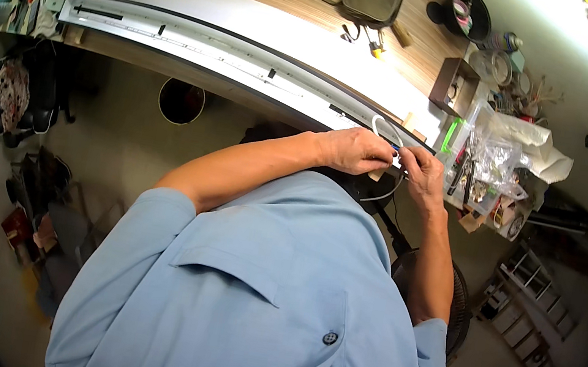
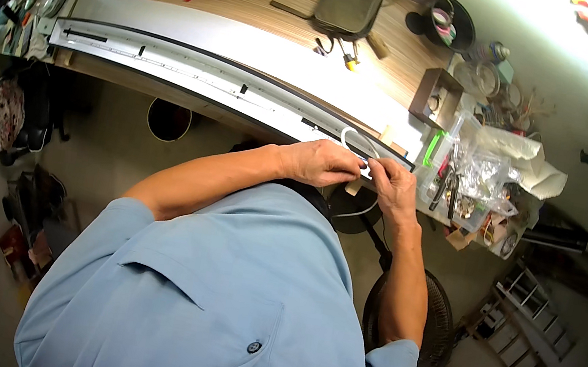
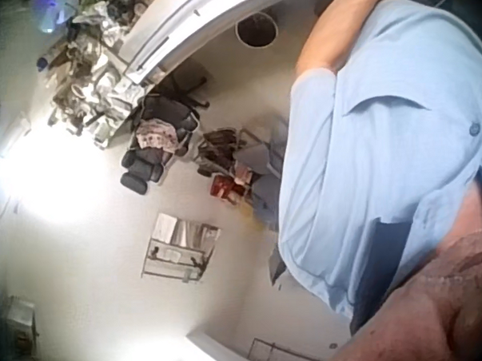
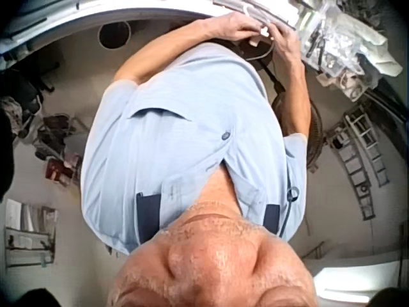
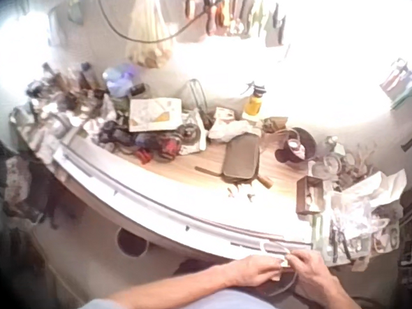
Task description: The person strips the insulation from a white wire using red-handled scissors and then uses pliers to crimp a metal connector onto the exposed end. They subsequently wrap the connection with black electrical tape to secure it.
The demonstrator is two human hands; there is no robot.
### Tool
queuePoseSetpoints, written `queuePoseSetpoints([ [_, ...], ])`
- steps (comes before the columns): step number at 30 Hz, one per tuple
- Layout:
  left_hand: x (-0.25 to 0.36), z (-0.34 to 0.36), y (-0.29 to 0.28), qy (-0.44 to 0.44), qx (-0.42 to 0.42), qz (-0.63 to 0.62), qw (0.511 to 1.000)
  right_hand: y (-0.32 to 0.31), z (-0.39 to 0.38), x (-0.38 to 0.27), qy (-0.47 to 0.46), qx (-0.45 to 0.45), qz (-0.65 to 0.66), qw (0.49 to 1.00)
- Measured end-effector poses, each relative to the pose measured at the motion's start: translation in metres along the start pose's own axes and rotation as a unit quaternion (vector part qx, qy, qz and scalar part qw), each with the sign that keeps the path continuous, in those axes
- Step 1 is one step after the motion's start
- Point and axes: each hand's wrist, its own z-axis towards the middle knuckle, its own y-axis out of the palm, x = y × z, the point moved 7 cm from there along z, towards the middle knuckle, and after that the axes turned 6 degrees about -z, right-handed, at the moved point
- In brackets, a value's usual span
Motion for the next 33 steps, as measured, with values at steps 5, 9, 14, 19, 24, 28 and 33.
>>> queuePoseSetpoints([
  [5, 0.006, -0.022, -0.012, 0.105, 0.061, 0.121, 0.985, 0.012, 0.019, -0.002, 0.063, -0.104, 0.139, 0.983],
  [9, 0.014, -0.025, -0.026, 0.13, 0.117, 0.155, 0.972, 0.021, 0.018, 0.019, 0.246, -0.141, 0.288, 0.915],
  [14, -0.009, -0.025, -0.014, 0.099, 0.121, 0.101, 0.983, 0.036, 0.005, 0.053, 0.416, -0.167, 0.414, 0.792],
  [19, -0.003, -0.013, -0.02, 0.075, 0.081, 0.065, 0.992, 0.016, 0.006, 0.035, 0.339, -0.063, 0.26, 0.902],
  [24, 0.037, -0.024, -0.059, 0.039, 0.012, 0.091, 0.995, 0.008, -0.03, 0.036, 0.329, 0.044, 0.312, 0.89],
  [28, 0.012, -0.049, -0.166, -0.019, 0.176, 0.098, 0.979, 0.033, -0.091, 0.084, 0.334, 0.153, 0.368, 0.854],
  [33, -0.108, -0.127, -0.366, -0.395, 0.456, 0.286, 0.744, 0.081, -0.162, 0.13, 0.43, 0.175, 0.413, 0.783],
])
